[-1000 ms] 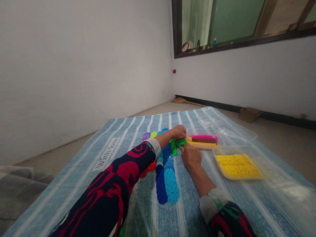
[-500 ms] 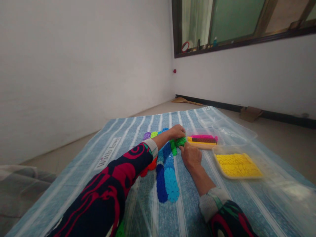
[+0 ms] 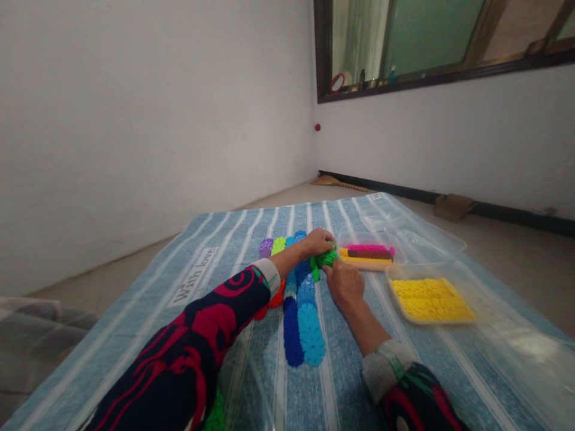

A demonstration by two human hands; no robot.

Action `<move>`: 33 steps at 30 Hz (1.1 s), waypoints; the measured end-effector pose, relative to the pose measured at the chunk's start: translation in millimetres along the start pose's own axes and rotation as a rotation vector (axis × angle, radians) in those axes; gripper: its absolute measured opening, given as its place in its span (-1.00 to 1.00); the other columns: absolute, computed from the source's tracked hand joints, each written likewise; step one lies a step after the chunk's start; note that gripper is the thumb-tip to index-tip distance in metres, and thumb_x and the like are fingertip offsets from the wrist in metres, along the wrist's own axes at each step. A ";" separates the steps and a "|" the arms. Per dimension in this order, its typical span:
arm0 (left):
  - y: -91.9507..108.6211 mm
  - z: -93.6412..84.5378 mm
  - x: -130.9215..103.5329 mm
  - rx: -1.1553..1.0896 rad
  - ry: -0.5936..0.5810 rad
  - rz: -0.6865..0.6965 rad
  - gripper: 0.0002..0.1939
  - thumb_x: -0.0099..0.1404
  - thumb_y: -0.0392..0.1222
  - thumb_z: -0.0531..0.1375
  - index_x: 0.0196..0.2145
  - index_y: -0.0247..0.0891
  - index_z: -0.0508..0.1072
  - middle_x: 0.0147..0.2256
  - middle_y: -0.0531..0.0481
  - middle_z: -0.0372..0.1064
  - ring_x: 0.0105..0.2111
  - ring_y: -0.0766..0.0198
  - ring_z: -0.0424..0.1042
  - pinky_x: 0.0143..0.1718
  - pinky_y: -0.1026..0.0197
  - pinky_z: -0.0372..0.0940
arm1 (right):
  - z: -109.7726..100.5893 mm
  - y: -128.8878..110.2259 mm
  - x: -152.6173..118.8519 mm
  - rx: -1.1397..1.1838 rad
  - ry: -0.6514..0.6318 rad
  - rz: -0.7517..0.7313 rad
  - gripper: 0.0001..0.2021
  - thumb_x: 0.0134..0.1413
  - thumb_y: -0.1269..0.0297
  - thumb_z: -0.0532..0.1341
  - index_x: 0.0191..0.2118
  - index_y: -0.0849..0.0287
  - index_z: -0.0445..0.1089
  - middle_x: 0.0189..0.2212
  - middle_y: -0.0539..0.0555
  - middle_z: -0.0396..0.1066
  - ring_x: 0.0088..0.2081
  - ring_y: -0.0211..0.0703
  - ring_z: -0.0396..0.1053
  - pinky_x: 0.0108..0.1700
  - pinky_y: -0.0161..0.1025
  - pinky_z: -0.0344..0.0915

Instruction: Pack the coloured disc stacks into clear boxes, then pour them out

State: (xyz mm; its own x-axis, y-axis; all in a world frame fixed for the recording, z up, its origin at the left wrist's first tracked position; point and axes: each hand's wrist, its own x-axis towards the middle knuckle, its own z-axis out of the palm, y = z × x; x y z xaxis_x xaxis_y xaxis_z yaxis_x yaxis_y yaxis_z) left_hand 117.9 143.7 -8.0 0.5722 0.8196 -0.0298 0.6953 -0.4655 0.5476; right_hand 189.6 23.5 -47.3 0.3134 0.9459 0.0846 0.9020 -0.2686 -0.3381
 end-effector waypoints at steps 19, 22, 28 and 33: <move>-5.9 3.1 0.0 -0.106 -0.006 0.060 -0.70 -0.03 -0.28 0.11 -0.34 -0.37 0.55 -0.49 0.08 0.40 -0.45 0.36 0.31 -0.43 0.38 0.24 | -5.9 -6.0 -4.1 -0.044 -0.016 -0.050 -0.70 0.27 0.16 0.03 -0.10 0.25 0.38 -0.26 0.30 0.51 -0.23 -0.06 0.50 -0.21 -0.24 0.30; -7.5 2.0 -0.2 -0.123 -0.001 0.071 -0.71 -0.03 -0.25 0.13 -0.35 -0.37 0.54 -0.48 0.07 0.40 -0.43 0.34 0.33 -0.42 0.37 0.25 | -5.3 -5.6 -3.4 -0.057 0.022 -0.071 -0.71 0.27 0.16 0.03 -0.12 0.23 0.38 -0.27 0.26 0.51 -0.25 -0.04 0.50 -0.25 -0.24 0.31; -6.6 2.6 -2.0 -0.132 0.020 0.067 -0.73 -0.06 -0.25 0.16 -0.37 -0.36 0.56 -0.46 0.06 0.43 -0.40 0.31 0.36 -0.36 0.34 0.27 | -5.9 -4.7 -3.2 -0.074 0.029 -0.114 -0.73 0.27 0.20 0.02 -0.13 0.22 0.38 -0.26 0.24 0.50 -0.25 -0.02 0.49 -0.29 -0.22 0.29; -3.2 2.1 -6.4 -0.146 0.038 0.045 -0.73 -0.06 -0.25 0.15 -0.37 -0.36 0.56 -0.47 0.06 0.43 -0.41 0.32 0.35 -0.37 0.34 0.26 | -8.3 -5.4 -4.5 -0.069 0.043 -0.132 -0.74 0.27 0.20 0.02 -0.12 0.21 0.38 -0.24 0.21 0.49 -0.25 -0.05 0.48 -0.29 -0.24 0.28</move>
State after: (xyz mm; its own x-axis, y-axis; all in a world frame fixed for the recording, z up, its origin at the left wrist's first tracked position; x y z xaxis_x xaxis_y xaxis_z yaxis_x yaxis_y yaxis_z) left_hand 112.9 139.2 -11.3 0.5829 0.8121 0.0276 0.5970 -0.4510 0.6635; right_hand 185.8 19.2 -38.0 0.2021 0.9655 0.1641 0.9539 -0.1561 -0.2563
